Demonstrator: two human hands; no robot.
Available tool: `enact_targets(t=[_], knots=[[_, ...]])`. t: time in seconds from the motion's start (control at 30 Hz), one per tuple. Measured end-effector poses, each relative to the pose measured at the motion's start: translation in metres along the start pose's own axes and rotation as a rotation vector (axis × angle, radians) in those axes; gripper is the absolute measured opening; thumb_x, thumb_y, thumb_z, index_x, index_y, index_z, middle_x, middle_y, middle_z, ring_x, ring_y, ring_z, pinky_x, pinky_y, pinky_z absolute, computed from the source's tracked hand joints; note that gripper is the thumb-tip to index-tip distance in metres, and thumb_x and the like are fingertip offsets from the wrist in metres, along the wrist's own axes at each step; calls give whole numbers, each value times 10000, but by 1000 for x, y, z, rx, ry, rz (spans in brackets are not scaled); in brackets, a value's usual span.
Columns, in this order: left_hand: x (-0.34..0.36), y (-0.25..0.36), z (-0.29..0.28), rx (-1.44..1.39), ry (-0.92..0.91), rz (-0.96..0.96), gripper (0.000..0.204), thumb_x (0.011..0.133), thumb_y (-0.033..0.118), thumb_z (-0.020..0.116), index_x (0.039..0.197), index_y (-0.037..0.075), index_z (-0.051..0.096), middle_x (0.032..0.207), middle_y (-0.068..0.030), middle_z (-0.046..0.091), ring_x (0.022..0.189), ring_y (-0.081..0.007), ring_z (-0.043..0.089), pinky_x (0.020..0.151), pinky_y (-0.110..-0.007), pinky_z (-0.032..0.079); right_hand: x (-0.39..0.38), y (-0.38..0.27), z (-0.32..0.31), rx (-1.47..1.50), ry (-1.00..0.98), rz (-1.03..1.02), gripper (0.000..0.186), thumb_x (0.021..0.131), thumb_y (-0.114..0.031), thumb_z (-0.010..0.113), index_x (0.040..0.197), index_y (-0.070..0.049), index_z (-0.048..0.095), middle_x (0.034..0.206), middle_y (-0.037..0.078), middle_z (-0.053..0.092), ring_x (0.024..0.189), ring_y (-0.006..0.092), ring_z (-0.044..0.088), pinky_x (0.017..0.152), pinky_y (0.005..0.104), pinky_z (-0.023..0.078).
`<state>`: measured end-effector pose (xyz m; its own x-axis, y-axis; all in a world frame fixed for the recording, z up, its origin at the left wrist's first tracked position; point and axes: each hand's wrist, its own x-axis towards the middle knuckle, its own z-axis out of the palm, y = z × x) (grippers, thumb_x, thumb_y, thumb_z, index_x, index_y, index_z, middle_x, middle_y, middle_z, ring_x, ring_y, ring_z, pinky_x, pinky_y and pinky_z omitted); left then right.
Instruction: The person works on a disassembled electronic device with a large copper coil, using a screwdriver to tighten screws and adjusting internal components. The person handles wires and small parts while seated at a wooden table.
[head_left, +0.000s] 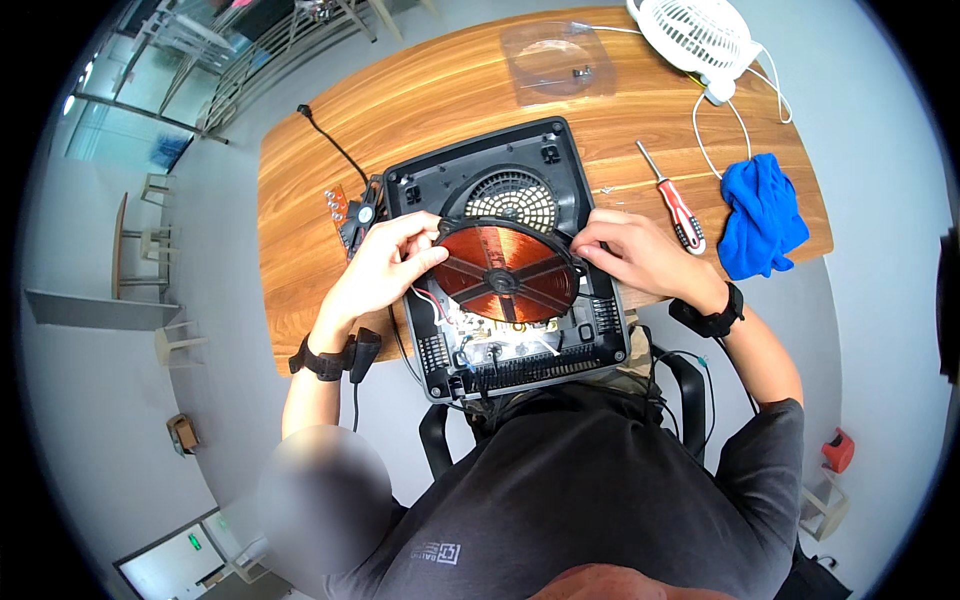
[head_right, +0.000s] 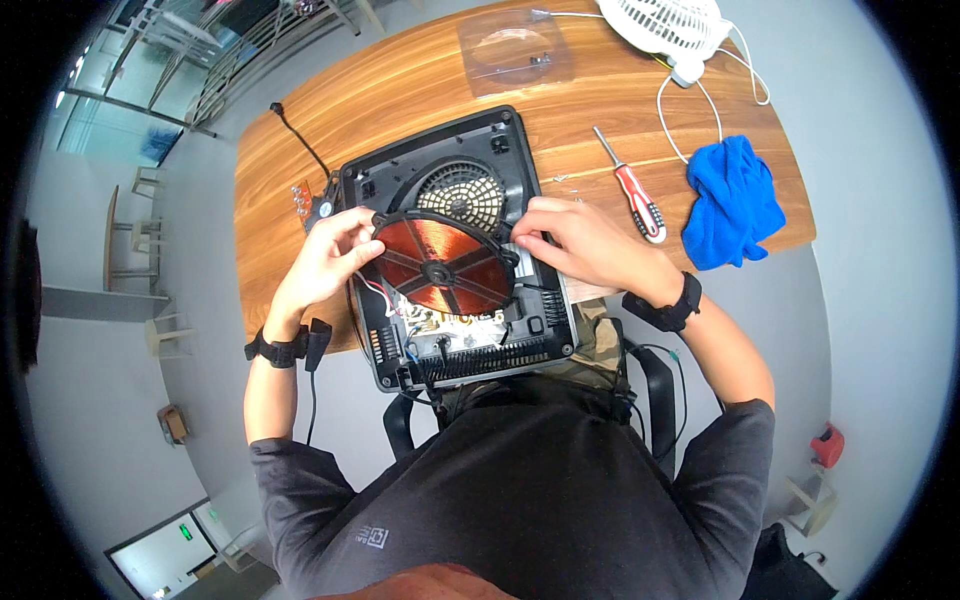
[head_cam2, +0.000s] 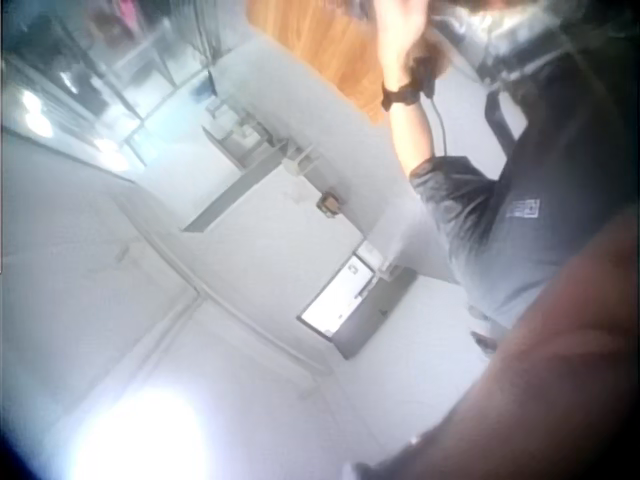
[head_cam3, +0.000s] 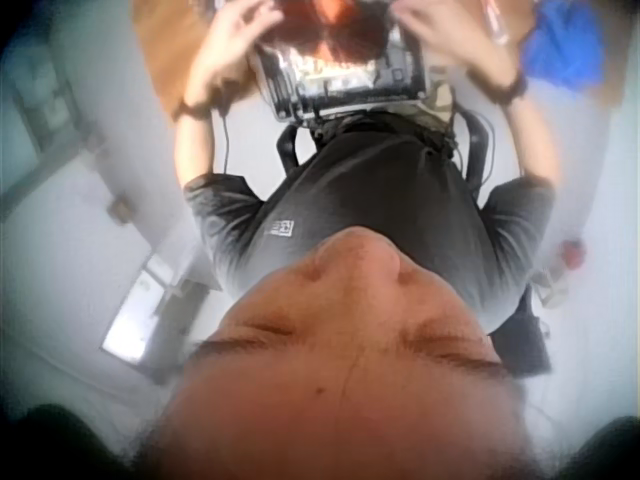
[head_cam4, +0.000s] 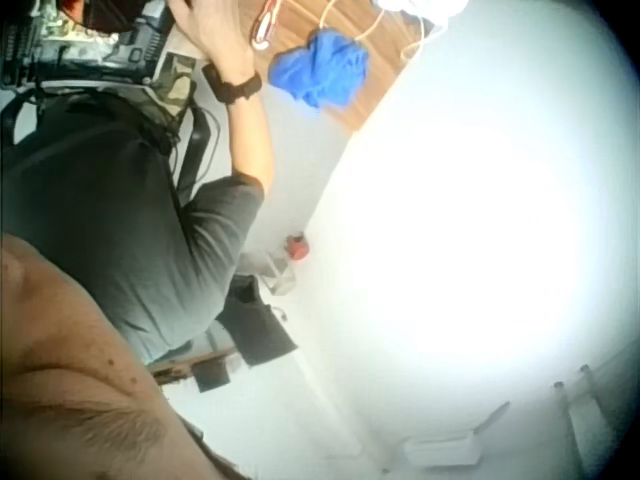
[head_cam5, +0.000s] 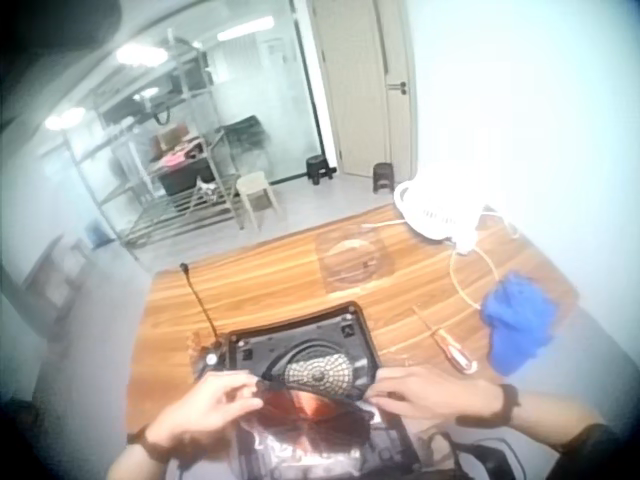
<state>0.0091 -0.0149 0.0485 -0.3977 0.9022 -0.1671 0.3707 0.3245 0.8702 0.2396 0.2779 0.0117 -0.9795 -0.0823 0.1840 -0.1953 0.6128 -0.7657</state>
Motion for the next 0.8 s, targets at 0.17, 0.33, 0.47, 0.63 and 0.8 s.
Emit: enact_targets(t=[0.17,0.33,0.47,0.63,0.8], knots=[[22,-9,3,1,-28,-84,120,1034,91,678,1050,33,574,847,72,446,779,-36,408,679,-228,380,4,6,0,102,26,113,187,1045,-137,565,1053,12,678,940,160,689,884,352,672,786,433,528],[43,-7,9,39,4,-191,143,1053,119,661,1131,10,609,882,57,563,830,-38,498,765,-221,446,11,-2,-6,151,-50,292,239,990,-222,683,1029,13,663,904,140,689,842,322,669,758,419,525],[48,-2,20,114,126,-173,238,1001,136,702,1161,-32,647,781,-29,671,690,-76,567,667,-276,485,8,-4,-5,23,-64,253,328,926,-281,772,1041,-4,640,882,121,653,861,314,655,767,418,514],[50,1,34,231,189,-113,227,970,115,737,1129,-38,681,900,-100,751,745,-94,659,680,-279,534,5,-14,-8,-52,-83,299,300,926,-249,762,1022,-20,595,897,118,590,856,332,596,756,437,471],[40,6,40,278,205,-96,269,937,105,756,1166,-25,700,973,-126,749,685,-131,636,664,-304,537,6,-11,-6,-67,-71,289,238,963,-210,715,982,-21,572,873,132,570,828,354,592,719,463,464]])
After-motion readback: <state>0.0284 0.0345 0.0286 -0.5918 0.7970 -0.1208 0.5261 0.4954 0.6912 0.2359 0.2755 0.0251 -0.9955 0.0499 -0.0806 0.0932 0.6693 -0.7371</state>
